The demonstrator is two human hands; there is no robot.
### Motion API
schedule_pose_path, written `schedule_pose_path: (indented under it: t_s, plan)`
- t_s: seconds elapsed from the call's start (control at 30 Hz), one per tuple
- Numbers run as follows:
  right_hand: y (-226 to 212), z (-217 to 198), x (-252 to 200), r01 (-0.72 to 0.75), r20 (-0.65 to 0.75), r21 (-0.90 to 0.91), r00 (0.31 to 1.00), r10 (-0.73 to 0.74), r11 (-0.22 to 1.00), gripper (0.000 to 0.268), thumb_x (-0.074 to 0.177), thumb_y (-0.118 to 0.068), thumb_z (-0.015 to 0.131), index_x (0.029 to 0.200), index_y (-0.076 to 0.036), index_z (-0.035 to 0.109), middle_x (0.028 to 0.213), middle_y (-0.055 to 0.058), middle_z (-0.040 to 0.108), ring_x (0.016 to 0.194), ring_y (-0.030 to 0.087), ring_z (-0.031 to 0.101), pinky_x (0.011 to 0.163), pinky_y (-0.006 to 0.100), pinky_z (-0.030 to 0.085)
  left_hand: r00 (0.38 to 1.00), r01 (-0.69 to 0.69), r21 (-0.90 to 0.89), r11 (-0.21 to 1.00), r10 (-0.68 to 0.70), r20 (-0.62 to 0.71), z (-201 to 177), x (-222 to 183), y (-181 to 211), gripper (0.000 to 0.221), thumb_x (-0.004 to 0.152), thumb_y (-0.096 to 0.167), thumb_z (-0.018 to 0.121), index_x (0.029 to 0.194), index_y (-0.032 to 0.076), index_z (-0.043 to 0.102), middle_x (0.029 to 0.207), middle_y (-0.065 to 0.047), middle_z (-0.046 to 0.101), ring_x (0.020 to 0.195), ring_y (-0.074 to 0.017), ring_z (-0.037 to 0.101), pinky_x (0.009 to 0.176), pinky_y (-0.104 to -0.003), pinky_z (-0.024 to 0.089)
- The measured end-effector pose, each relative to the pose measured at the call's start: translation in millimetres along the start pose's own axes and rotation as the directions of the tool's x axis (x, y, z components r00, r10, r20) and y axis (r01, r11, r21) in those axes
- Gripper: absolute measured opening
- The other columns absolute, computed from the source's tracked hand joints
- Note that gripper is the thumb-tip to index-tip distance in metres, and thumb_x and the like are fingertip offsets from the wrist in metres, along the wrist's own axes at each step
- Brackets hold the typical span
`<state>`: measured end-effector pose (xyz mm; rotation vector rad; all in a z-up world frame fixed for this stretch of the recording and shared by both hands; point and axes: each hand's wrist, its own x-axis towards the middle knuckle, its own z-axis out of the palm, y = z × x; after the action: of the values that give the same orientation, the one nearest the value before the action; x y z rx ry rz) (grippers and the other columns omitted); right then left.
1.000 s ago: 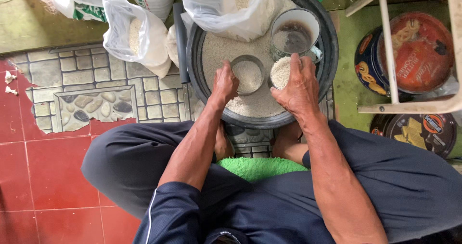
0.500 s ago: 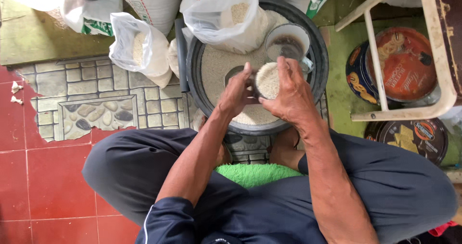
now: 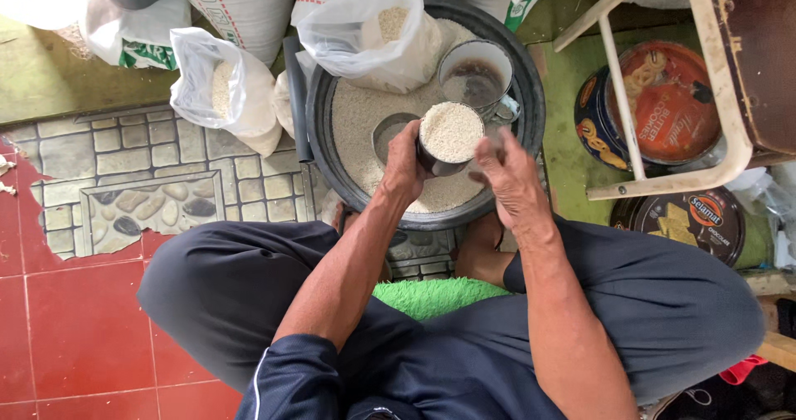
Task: The person scoops grains from a large bucket into several plastic bags using a metal cup and a plastic pitcher.
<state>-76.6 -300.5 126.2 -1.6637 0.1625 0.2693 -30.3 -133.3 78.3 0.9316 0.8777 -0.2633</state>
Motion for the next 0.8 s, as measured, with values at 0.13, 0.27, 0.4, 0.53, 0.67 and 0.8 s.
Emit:
schedule_pose_path:
  t_s: [0.13, 0.27, 0.4, 0.53, 0.67, 0.8]
  plan:
    - [2, 15, 1, -0.108, -0.005, 0.422, 0.993, 0.122, 0.900, 0.069, 0.091, -0.052, 0.077, 0.141, -0.010, 0.055, 0.131, 0.018, 0.054, 0.125, 0.042, 0.055, 0.094, 0.065, 0.057, 1.000, -0.001, -0.035, 0.999, 0.001, 0.007, -3, 13, -12, 0.035, 0.074, 0.035, 0.078, 0.092, 0.005, 0.071, 0.082, -0.015, 0.063, 0.071, -0.0301, 0.067, 0.053, -0.054, 0.060]
    - [-9, 27, 1, -0.139, -0.022, 0.489, 0.985, 0.172, 0.861, 0.060, 0.093, -0.057, 0.071, 0.138, -0.018, 0.062, 0.127, 0.010, 0.063, 0.109, 0.033, 0.064, 0.082, 0.063, 0.062, 0.999, -0.030, -0.064, 0.998, 0.032, 0.026, -2, 40, -28, 0.030, 0.075, 0.033, 0.078, 0.090, 0.007, 0.075, 0.084, -0.013, 0.062, 0.075, -0.0272, 0.063, 0.055, -0.051, 0.056]
    - [-34, 41, -10, -0.137, -0.075, 0.458, 0.979, 0.192, 0.878, 0.051, 0.093, -0.052, 0.071, 0.129, -0.016, 0.067, 0.113, 0.010, 0.066, 0.098, 0.030, 0.067, 0.074, 0.059, 0.066, 0.997, -0.042, -0.094, 0.995, 0.048, 0.061, -2, 27, -31, 0.035, 0.079, 0.035, 0.076, 0.099, 0.005, 0.075, 0.090, -0.016, 0.064, 0.080, -0.0266, 0.063, 0.062, -0.052, 0.056]
    - [-37, 38, -5, -0.084, -0.141, 0.463, 0.976, 0.167, 0.882, 0.044, 0.094, -0.046, 0.074, 0.120, -0.011, 0.071, 0.104, 0.016, 0.071, 0.089, 0.033, 0.072, 0.065, 0.057, 0.068, 0.989, -0.086, -0.007, 0.996, 0.086, 0.118, -6, 15, -17, 0.043, 0.087, 0.038, 0.074, 0.112, 0.002, 0.073, 0.101, -0.022, 0.067, 0.089, -0.0320, 0.067, 0.074, -0.048, 0.059]
    - [-44, 24, -5, -0.002, -0.124, 0.252, 0.992, 0.034, 0.968, 0.057, 0.096, -0.054, 0.073, 0.130, -0.008, 0.067, 0.109, 0.020, 0.066, 0.097, 0.036, 0.067, 0.069, 0.055, 0.069, 0.981, -0.134, 0.171, 0.976, 0.106, 0.162, -20, -34, 26, 0.063, 0.099, 0.051, 0.054, 0.134, 0.001, 0.065, 0.098, -0.013, 0.070, 0.079, -0.0179, 0.069, 0.072, -0.032, 0.060]
    - [2, 7, 29, 0.078, -0.229, 0.083, 0.972, -0.057, 0.993, 0.064, 0.097, -0.053, 0.078, 0.136, -0.003, 0.065, 0.109, 0.021, 0.068, 0.089, 0.026, 0.069, 0.057, 0.042, 0.067, 0.946, -0.296, 0.228, 0.927, 0.252, 0.203, -59, -30, 46, 0.056, 0.104, 0.042, 0.053, 0.129, -0.007, 0.067, 0.115, -0.031, 0.072, 0.098, -0.0355, 0.075, 0.081, -0.045, 0.063]
